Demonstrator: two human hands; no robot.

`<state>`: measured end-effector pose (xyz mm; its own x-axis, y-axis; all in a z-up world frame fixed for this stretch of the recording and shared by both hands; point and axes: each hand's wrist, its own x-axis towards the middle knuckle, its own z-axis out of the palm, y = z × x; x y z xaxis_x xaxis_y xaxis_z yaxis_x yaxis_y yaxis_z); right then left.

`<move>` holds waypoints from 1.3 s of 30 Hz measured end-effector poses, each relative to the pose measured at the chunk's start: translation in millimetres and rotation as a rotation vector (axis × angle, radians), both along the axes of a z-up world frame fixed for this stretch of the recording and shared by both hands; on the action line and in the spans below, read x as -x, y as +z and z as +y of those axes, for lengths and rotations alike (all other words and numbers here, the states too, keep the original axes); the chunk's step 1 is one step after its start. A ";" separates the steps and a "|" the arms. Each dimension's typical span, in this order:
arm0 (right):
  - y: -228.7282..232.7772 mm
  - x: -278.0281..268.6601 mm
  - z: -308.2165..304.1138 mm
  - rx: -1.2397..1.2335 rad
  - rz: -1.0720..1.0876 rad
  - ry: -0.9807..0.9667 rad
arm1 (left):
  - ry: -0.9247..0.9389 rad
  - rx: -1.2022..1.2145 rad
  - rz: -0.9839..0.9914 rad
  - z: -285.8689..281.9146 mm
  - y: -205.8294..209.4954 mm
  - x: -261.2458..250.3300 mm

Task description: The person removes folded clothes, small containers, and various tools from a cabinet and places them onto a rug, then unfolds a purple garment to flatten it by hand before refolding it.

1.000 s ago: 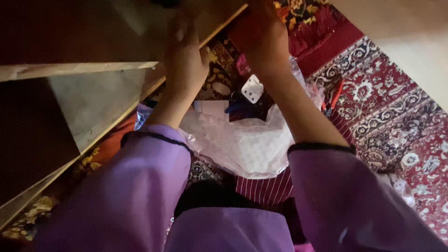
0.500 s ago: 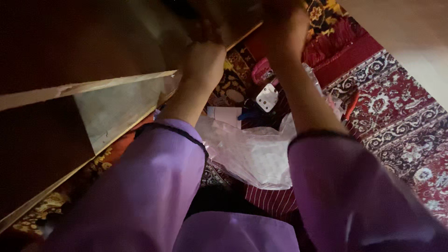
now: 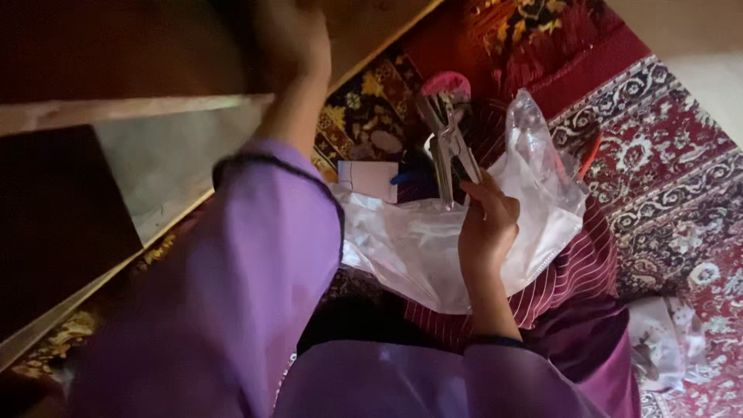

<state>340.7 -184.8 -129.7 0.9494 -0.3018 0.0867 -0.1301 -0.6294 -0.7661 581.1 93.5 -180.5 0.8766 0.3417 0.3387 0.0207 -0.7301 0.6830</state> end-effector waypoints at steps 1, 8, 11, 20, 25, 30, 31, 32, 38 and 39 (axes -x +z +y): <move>-2.1 6.3 -2.5 -0.004 0.016 0.022 | -0.018 0.022 -0.054 4.2 -0.1 1.7; 20.2 3.2 -7.9 0.006 0.033 0.092 | -0.072 0.762 -0.028 -19.2 49.8 23.5; 34.8 -3.7 -2.7 -0.242 0.096 0.130 | -0.100 0.481 0.054 -47.8 84.2 89.5; 34.6 -47.3 43.6 -1.857 0.357 0.155 | -0.538 0.399 -0.077 -118.6 129.7 204.5; 43.4 -57.1 40.9 -2.083 0.338 0.098 | -0.662 0.531 -0.023 -118.7 118.7 233.7; 44.5 -53.5 20.8 -1.899 0.290 -0.019 | -0.359 0.720 0.043 -111.4 94.6 234.4; 41.6 -49.7 16.7 -1.868 0.265 0.005 | -0.333 0.769 0.046 -110.1 90.6 231.0; 37.6 -44.8 13.5 -1.841 0.244 0.031 | -0.302 0.812 0.049 -107.4 88.2 225.7; 7.2 -21.1 5.5 -1.519 0.338 -0.101 | -0.311 0.880 0.025 -104.6 104.1 212.4; 4.3 -19.6 5.3 -1.483 0.362 -0.125 | -0.324 0.874 0.027 -104.6 106.1 211.8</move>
